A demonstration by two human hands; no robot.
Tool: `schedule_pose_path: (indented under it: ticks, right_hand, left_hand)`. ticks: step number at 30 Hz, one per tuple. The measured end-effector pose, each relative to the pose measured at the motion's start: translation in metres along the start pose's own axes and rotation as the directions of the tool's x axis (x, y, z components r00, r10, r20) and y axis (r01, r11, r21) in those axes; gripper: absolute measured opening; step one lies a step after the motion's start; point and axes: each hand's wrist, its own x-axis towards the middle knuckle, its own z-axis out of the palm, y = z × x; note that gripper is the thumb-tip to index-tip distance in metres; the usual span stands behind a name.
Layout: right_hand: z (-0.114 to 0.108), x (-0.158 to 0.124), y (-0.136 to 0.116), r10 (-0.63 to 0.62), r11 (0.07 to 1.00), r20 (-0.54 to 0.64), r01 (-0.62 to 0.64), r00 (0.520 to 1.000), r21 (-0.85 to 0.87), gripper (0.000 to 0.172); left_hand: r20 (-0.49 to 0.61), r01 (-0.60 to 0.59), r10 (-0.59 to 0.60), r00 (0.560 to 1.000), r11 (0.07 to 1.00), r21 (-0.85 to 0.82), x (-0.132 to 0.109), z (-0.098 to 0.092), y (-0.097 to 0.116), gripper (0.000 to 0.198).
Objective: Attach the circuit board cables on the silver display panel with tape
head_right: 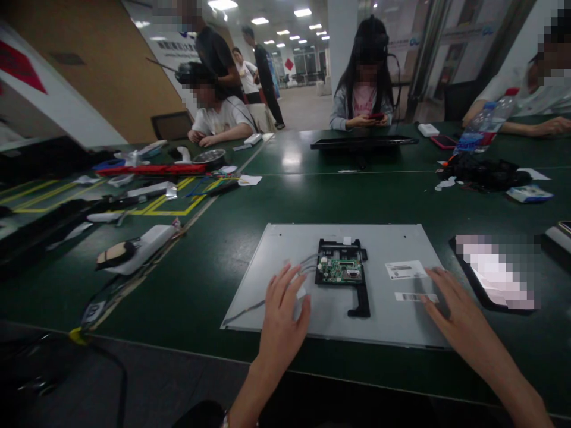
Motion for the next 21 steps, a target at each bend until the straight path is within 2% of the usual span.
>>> schedule_pose_path:
  ticks: [5,8,11,14,21]
  right_hand:
    - [0.011,-0.003,-0.005,-0.061,0.991,0.049,0.066,0.997,-0.114,0.065]
    - [0.014,-0.003,-0.011,-0.09,0.98,0.064,0.1,0.994,-0.173,0.066]
    - [0.017,-0.003,-0.026,-0.142,0.96,0.087,0.159,0.986,-0.229,0.064]
    - [0.019,-0.002,-0.047,-0.188,0.941,0.109,0.211,0.976,-0.263,0.063]
    - [0.032,0.008,-0.082,-0.229,0.937,0.131,0.255,0.965,-0.238,0.062]
  left_hand:
    - [0.13,-0.106,0.114,0.985,0.992,-0.068,-0.005,0.014,0.043,0.033]
    - [0.197,-0.159,0.176,0.964,0.982,-0.103,-0.006,0.019,0.057,0.033]
    - [0.245,-0.187,0.209,0.947,0.976,-0.108,-0.006,0.021,0.061,0.035]
    - [0.284,-0.17,0.19,0.94,0.981,-0.095,-0.007,0.021,0.06,0.036]
    - [0.344,-0.179,0.189,0.92,0.982,-0.061,-0.011,0.025,0.059,0.04]
